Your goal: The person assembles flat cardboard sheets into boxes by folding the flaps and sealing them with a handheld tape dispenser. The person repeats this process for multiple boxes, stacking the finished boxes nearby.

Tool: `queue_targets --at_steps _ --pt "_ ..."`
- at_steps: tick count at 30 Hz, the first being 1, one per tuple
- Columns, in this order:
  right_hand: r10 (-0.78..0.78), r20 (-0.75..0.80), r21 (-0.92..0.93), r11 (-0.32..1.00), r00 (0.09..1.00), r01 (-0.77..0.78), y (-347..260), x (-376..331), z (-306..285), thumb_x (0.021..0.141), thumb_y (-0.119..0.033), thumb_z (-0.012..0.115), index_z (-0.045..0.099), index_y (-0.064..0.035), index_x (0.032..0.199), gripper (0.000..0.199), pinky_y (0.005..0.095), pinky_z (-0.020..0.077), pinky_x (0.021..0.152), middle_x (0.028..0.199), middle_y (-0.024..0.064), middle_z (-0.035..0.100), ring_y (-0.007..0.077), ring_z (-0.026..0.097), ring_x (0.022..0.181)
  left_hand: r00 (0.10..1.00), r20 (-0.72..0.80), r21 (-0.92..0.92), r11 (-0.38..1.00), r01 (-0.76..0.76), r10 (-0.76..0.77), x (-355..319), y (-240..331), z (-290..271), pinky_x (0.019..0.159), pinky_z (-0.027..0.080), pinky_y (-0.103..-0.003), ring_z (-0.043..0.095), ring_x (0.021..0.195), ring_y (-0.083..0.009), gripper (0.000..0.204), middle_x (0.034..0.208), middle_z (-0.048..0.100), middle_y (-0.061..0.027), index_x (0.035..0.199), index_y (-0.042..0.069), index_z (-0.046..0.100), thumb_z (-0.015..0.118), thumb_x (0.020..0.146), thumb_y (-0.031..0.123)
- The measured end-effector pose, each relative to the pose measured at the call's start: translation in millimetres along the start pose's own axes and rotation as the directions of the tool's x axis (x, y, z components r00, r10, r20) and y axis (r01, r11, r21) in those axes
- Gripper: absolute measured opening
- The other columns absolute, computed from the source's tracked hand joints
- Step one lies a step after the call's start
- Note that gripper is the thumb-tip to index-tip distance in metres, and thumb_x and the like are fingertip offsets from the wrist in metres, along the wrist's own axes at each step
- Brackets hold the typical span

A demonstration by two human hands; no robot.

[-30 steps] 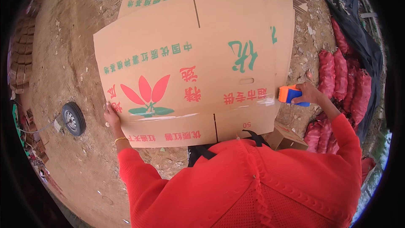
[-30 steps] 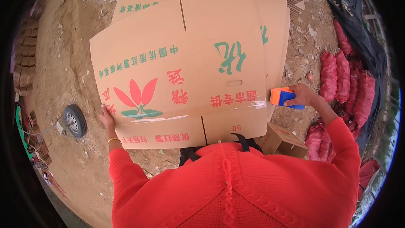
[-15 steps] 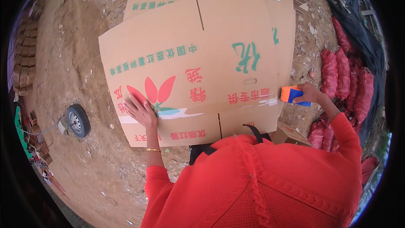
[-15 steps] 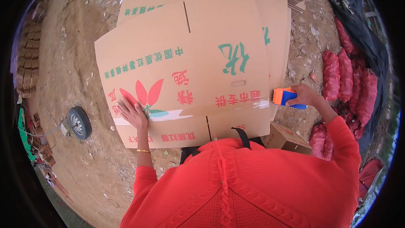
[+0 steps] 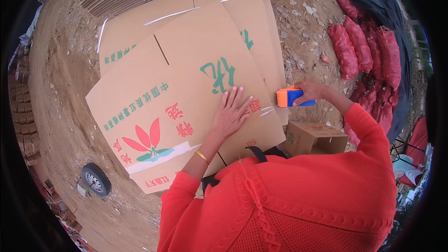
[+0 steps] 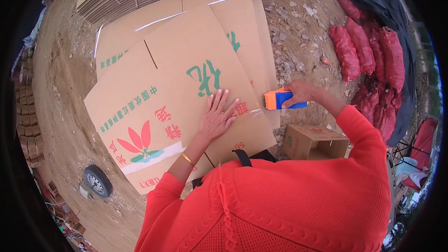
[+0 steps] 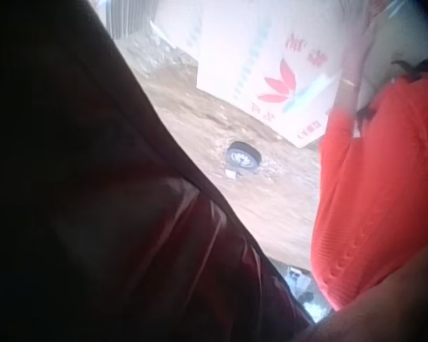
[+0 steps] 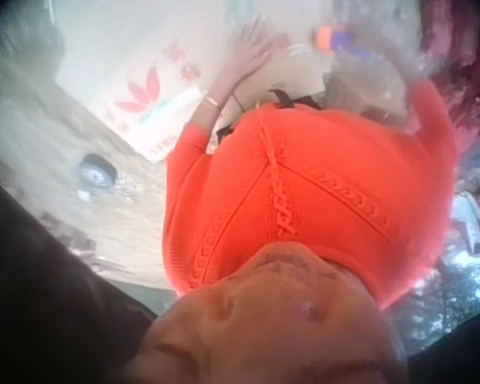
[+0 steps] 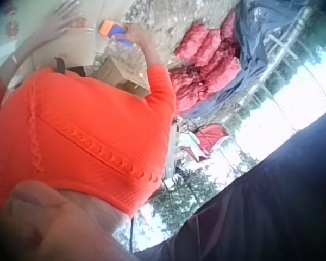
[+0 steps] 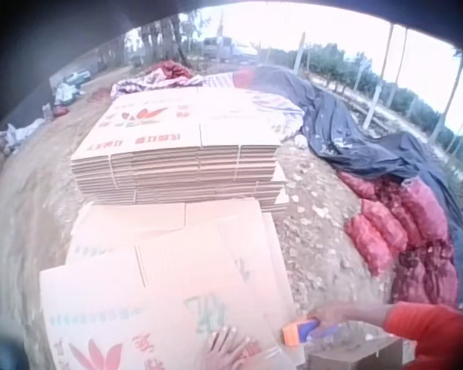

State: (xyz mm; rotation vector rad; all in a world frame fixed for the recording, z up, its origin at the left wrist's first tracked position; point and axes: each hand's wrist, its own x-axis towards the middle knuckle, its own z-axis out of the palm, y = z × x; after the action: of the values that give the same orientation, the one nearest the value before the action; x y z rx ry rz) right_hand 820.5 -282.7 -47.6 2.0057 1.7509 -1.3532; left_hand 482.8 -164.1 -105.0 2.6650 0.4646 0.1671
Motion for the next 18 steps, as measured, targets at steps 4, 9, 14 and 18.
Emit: queue_targets --at_steps 4,9,14,18 --pt "0.006 -0.018 -0.008 1.000 1.000 -0.006 -2 -7 1 0.063 -0.057 0.073 0.062 0.0031 0.083 0.064 0.0431 0.0475 0.065 0.075 0.0214 0.063 0.0362 0.062 0.072 0.982 0.012 -0.022 0.982 -0.189 0.190 55 3 9 0.115 0.017 -0.047 0.021 0.141 -0.0320 0.053 0.150 0.028 -0.0152 0.138 0.016 0.044 0.055 0.088 0.028" --pt "-0.005 -0.040 0.031 0.999 0.999 0.006 -3 -21 -2 0.064 -0.057 0.073 0.063 0.0021 0.083 0.062 0.0432 0.0472 0.064 0.074 0.0211 0.063 0.0365 0.062 0.072 0.927 0.041 -0.025 0.928 -0.372 0.372 88 0 4 0.112 0.023 -0.046 0.033 0.132 -0.0322 0.036 0.130 0.046 -0.0150 0.118 0.010 0.056 0.057 0.086 0.024" --pt "-0.014 -0.073 0.060 0.998 0.997 0.019 1 -29 -1 0.065 -0.057 0.072 0.063 0.0014 0.082 0.062 0.0421 0.0470 0.063 0.071 0.0197 0.063 0.0355 0.062 0.068 0.924 0.110 -0.071 0.930 -0.360 0.366 122 17 -4 0.095 0.035 -0.041 0.050 0.101 -0.0278 0.014 0.094 0.055 -0.0109 0.086 0.007 0.059 0.057 0.084 0.021" --pt "-0.047 -0.056 0.102 0.993 0.997 0.052 2 -34 -9 0.064 -0.057 0.073 0.062 0.0013 0.084 0.063 0.0410 0.0465 0.062 0.070 0.0180 0.063 0.0333 0.062 0.066 0.941 0.053 -0.058 0.942 -0.331 0.334 138 26 -8 0.082 0.037 -0.037 0.054 0.081 -0.0205 0.018 0.074 0.056 -0.0069 0.071 0.008 0.060 0.055 0.083 0.020"
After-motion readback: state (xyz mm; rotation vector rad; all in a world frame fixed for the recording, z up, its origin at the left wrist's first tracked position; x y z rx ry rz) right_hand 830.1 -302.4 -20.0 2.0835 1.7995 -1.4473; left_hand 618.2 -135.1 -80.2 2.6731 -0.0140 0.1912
